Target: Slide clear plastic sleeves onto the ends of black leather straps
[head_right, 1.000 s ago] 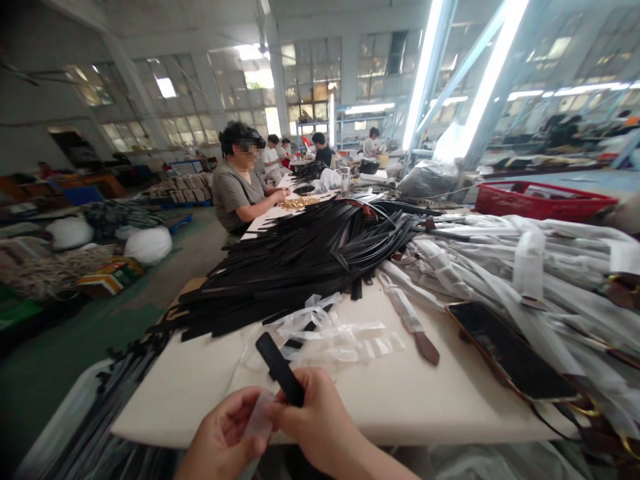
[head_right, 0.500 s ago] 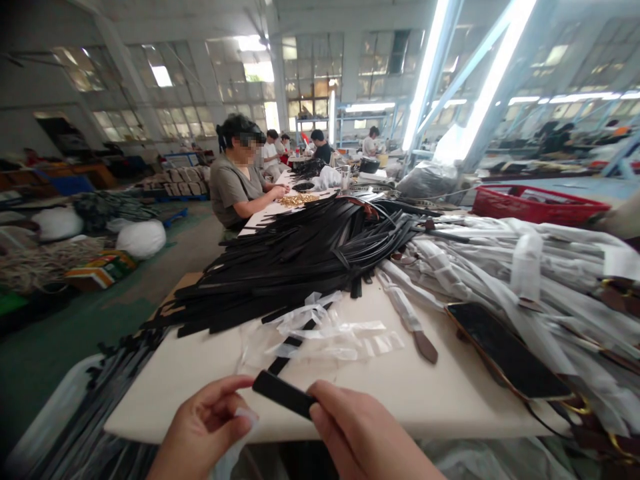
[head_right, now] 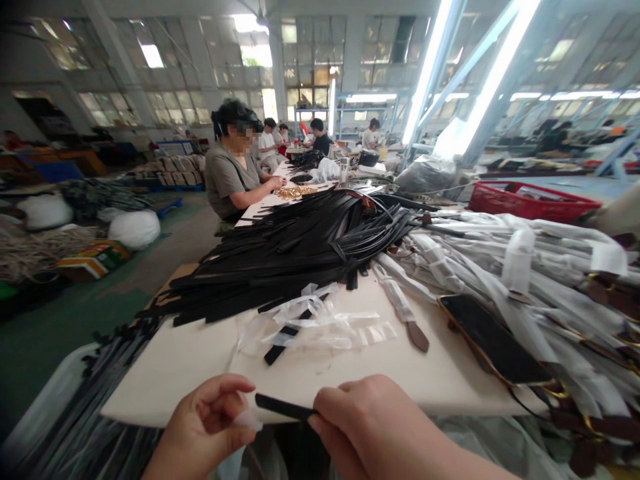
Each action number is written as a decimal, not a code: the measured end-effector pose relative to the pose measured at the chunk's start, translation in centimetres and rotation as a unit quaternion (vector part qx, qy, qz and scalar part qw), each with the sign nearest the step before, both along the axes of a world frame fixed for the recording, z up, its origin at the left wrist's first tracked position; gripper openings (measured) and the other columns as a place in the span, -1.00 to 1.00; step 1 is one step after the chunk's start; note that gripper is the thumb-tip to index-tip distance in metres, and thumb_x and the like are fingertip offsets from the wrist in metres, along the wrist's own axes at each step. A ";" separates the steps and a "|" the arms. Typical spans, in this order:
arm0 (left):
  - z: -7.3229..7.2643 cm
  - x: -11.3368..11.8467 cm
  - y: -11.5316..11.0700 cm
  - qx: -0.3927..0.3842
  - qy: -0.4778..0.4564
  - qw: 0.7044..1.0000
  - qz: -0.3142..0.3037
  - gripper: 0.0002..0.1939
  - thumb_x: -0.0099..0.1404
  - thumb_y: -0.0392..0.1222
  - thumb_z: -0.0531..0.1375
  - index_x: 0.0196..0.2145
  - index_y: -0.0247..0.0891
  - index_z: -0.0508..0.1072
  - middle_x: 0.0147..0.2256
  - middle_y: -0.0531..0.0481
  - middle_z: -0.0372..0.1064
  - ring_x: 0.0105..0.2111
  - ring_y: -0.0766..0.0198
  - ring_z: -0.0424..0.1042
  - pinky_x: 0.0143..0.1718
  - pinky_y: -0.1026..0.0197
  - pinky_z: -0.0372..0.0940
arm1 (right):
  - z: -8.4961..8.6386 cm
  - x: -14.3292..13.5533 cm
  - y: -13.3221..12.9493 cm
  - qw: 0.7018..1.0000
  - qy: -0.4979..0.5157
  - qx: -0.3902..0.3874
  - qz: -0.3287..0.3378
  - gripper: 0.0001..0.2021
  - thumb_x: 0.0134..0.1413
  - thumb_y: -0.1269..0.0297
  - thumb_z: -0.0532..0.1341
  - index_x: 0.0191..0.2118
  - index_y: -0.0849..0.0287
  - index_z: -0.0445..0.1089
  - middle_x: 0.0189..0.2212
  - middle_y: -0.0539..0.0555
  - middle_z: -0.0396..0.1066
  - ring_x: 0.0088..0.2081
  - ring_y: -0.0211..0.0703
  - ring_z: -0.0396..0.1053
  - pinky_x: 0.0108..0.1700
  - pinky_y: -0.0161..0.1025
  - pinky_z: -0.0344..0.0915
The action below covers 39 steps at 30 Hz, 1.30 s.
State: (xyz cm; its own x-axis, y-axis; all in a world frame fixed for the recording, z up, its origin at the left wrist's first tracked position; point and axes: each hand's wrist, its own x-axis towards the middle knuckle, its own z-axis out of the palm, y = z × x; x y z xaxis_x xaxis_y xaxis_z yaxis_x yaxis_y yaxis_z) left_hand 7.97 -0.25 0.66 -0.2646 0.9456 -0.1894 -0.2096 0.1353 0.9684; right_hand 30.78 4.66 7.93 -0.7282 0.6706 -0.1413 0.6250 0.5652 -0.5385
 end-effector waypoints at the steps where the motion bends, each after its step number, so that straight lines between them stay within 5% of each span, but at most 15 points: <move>1: 0.0 0.0 0.1 -0.001 0.000 1.000 0.002 -0.66 -0.27 -0.38 0.42 -0.42 -0.27 0.55 -0.69 0.16 0.39 -0.66 0.44 0.33 -0.56 0.41 0.18 | 0.1 0.0 -0.1 1.000 0.002 -0.004 0.001 -0.73 0.28 0.28 -0.07 -0.47 0.12 0.10 -0.55 0.01 0.33 -0.54 -0.27 0.16 -0.48 -0.29 -0.04; 23: -0.2 0.6 0.6 -0.030 0.013 0.999 -0.008 -0.67 -0.25 -0.44 0.36 -0.42 -0.25 0.56 -0.68 0.21 0.36 -0.64 0.43 0.34 -0.57 0.41 0.20 | -0.5 0.0 -0.1 0.999 -0.029 -0.038 0.000 -0.76 0.24 0.28 0.00 -0.48 0.15 0.13 -0.57 -0.01 0.26 -0.54 -0.30 0.09 -0.48 -0.33 -0.07; 32: 0.8 0.4 -0.1 -0.107 0.197 0.964 -0.140 -0.55 -0.09 -0.37 0.21 -0.18 -0.26 0.60 -0.54 0.08 0.54 -0.45 0.23 0.52 -0.28 0.27 0.34 | -0.7 0.0 0.1 0.995 -0.094 -0.004 0.041 -0.80 0.16 0.30 0.07 -0.47 0.17 0.28 -0.63 -0.02 0.30 -0.60 -0.32 -0.17 -0.54 -0.30 -0.20; 39: 0.8 -0.1 -0.5 -0.124 0.152 0.954 -0.225 -0.58 -0.09 -0.44 0.18 -0.24 -0.25 0.60 -0.47 0.05 0.56 -0.41 0.21 0.52 -0.32 0.27 0.34 | -0.5 0.3 0.5 0.995 -0.054 0.010 0.078 -0.73 0.20 0.28 0.06 -0.48 0.19 0.35 -0.62 0.01 0.33 -0.62 -0.33 -0.05 -0.55 -0.30 -0.18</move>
